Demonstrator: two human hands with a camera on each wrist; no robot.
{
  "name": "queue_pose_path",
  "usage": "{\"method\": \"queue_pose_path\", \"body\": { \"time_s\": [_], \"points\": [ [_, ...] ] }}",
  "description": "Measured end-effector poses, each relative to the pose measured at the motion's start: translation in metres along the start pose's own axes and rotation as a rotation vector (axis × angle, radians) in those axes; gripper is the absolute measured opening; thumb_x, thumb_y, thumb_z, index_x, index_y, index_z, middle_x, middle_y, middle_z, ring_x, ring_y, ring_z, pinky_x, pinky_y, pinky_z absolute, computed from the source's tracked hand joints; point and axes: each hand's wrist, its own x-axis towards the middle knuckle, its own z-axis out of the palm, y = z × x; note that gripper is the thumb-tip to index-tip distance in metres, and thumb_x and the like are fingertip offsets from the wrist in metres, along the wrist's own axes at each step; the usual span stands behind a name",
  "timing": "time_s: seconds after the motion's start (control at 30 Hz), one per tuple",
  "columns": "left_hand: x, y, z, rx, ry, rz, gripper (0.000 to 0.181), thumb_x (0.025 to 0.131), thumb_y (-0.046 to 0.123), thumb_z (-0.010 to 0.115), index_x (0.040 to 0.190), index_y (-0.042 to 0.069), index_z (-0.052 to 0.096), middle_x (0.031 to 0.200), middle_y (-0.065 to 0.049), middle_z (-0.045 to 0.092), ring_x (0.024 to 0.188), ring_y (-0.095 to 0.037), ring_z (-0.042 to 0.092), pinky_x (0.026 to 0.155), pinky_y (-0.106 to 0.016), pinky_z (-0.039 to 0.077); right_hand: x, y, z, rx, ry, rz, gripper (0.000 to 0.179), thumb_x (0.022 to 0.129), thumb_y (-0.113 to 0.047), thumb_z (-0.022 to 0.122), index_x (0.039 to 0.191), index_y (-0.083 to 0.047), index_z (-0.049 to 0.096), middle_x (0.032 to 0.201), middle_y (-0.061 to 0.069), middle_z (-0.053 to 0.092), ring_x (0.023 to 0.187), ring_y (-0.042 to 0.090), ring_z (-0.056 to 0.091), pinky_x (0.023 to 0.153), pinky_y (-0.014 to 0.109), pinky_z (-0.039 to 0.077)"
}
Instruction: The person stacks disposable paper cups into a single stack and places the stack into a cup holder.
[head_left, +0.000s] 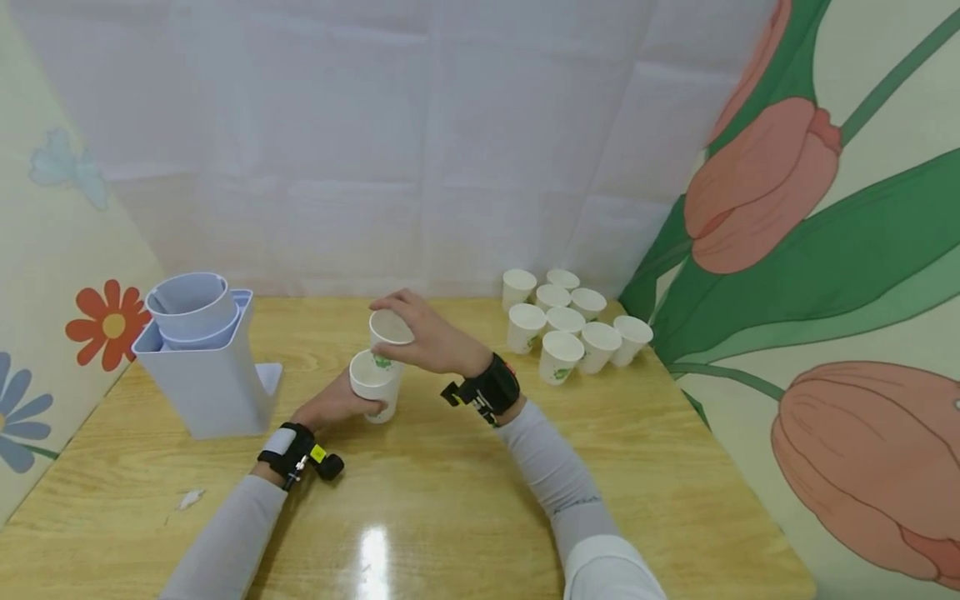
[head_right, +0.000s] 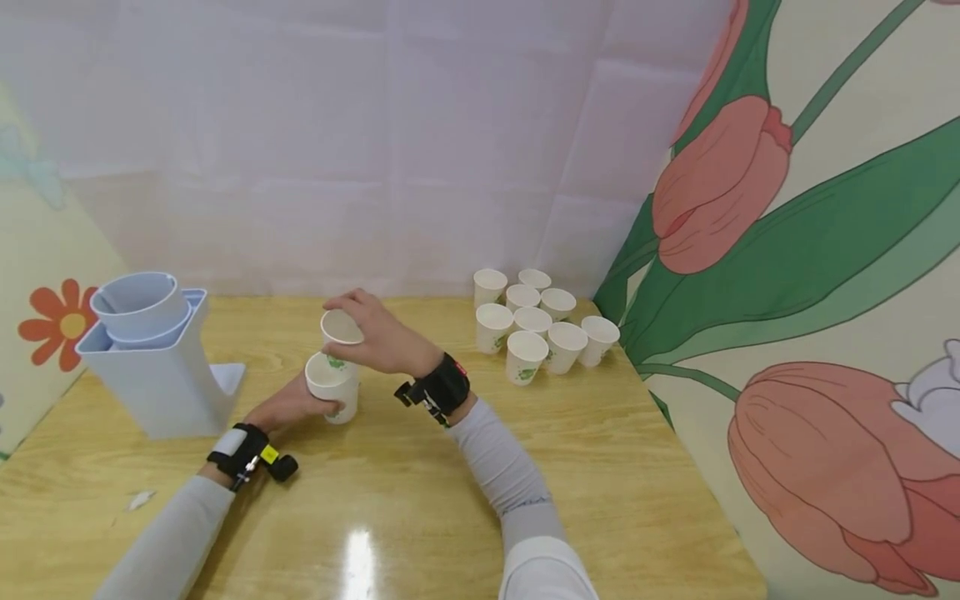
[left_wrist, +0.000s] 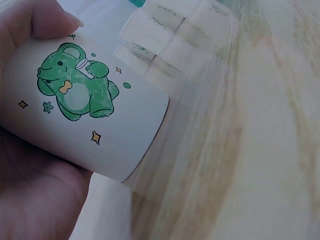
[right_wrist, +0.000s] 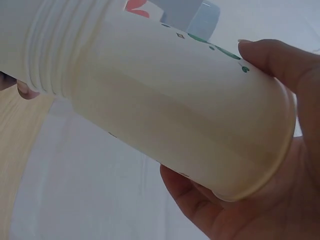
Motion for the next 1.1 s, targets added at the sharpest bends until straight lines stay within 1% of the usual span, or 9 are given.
{"method": "queue_pose_path", "body": {
  "time_s": [0.1,0.17,0.3,0.37,0.47,0.57,0.67,0.83,1.1],
  "points": [
    [-0.001,0.0,0.001,-0.012,-0.004,0.0,0.074,0.079,0.003,0.075,0.142,-0.002,0.036,0.125,-0.017,0.056,0.111,-0.023,0.055,0.102,-0.043,0.042,0.001,-0.003,0.005,0.008,0.007,-0.019,0.058,0.098,-0.025,0.069,0.147,-0.004,0.046,0.14,0.013,0.047,0.128,0.024,0.047,0.107,0.039,0.043],
    [-0.001,0.0,0.002,-0.02,-0.008,-0.003,0.072,0.08,0.004,0.075,0.141,-0.002,0.037,0.124,-0.016,0.057,0.11,-0.023,0.056,0.101,-0.043,0.042,0.001,-0.004,0.007,0.01,0.025,-0.029,0.059,0.097,-0.023,0.07,0.147,-0.003,0.045,0.141,0.013,0.046,0.129,0.025,0.046,0.108,0.039,0.042],
    [-0.001,0.001,0.003,-0.039,-0.014,-0.004,0.07,0.082,0.005,0.075,0.141,-0.002,0.037,0.123,-0.016,0.057,0.11,-0.024,0.056,0.101,-0.044,0.042,0.003,-0.005,0.011,-0.01,0.04,-0.044,0.061,0.096,-0.023,0.071,0.147,-0.003,0.044,0.142,0.013,0.044,0.131,0.024,0.044,0.109,0.035,0.04],
    [-0.001,0.002,0.002,-0.041,-0.018,0.001,0.069,0.082,0.004,0.074,0.14,-0.002,0.037,0.124,-0.016,0.057,0.111,-0.025,0.056,0.101,-0.044,0.042,0.005,-0.005,0.013,-0.016,0.021,-0.042,0.061,0.096,-0.024,0.071,0.147,-0.003,0.045,0.143,0.013,0.044,0.131,0.024,0.043,0.109,0.035,0.04],
    [-0.001,0.002,0.002,-0.039,-0.016,0.0,0.07,0.083,0.003,0.074,0.141,-0.001,0.036,0.126,-0.016,0.058,0.112,-0.024,0.056,0.102,-0.043,0.042,0.006,-0.005,0.017,-0.027,-0.033,-0.024,0.061,0.096,-0.027,0.072,0.146,-0.004,0.047,0.142,0.012,0.046,0.131,0.023,0.044,0.108,0.034,0.041],
    [-0.001,0.001,0.001,-0.027,-0.012,-0.007,0.069,0.083,0.003,0.074,0.14,-0.002,0.036,0.127,-0.017,0.058,0.113,-0.023,0.056,0.102,-0.042,0.042,0.008,-0.004,0.02,-0.05,-0.085,0.004,0.06,0.095,-0.031,0.073,0.145,-0.006,0.05,0.141,0.011,0.049,0.129,0.022,0.045,0.105,0.034,0.043],
    [0.0,-0.001,0.0,-0.004,-0.008,-0.016,0.07,0.084,0.005,0.075,0.14,-0.003,0.035,0.128,-0.018,0.056,0.114,-0.023,0.055,0.103,-0.042,0.041,0.009,-0.004,0.023,-0.071,-0.12,0.025,0.06,0.094,-0.034,0.073,0.143,-0.008,0.053,0.139,0.011,0.05,0.127,0.022,0.045,0.101,0.033,0.044],
    [-0.001,-0.001,-0.001,0.007,-0.005,-0.033,0.073,0.085,0.007,0.076,0.143,-0.002,0.032,0.131,-0.02,0.053,0.115,-0.025,0.053,0.103,-0.044,0.04,0.008,-0.005,0.026,-0.079,-0.141,0.052,0.058,0.094,-0.036,0.073,0.142,-0.01,0.055,0.138,0.012,0.048,0.125,0.024,0.042,0.096,0.033,0.045],
    [-0.002,0.001,0.0,-0.006,-0.005,-0.033,0.075,0.085,0.008,0.076,0.144,-0.002,0.031,0.132,-0.021,0.053,0.116,-0.025,0.053,0.104,-0.045,0.039,0.008,-0.006,0.028,-0.091,-0.151,0.072,0.055,0.095,-0.037,0.069,0.142,-0.01,0.056,0.135,0.011,0.048,0.123,0.023,0.041,0.092,0.033,0.046]
  ]
}}
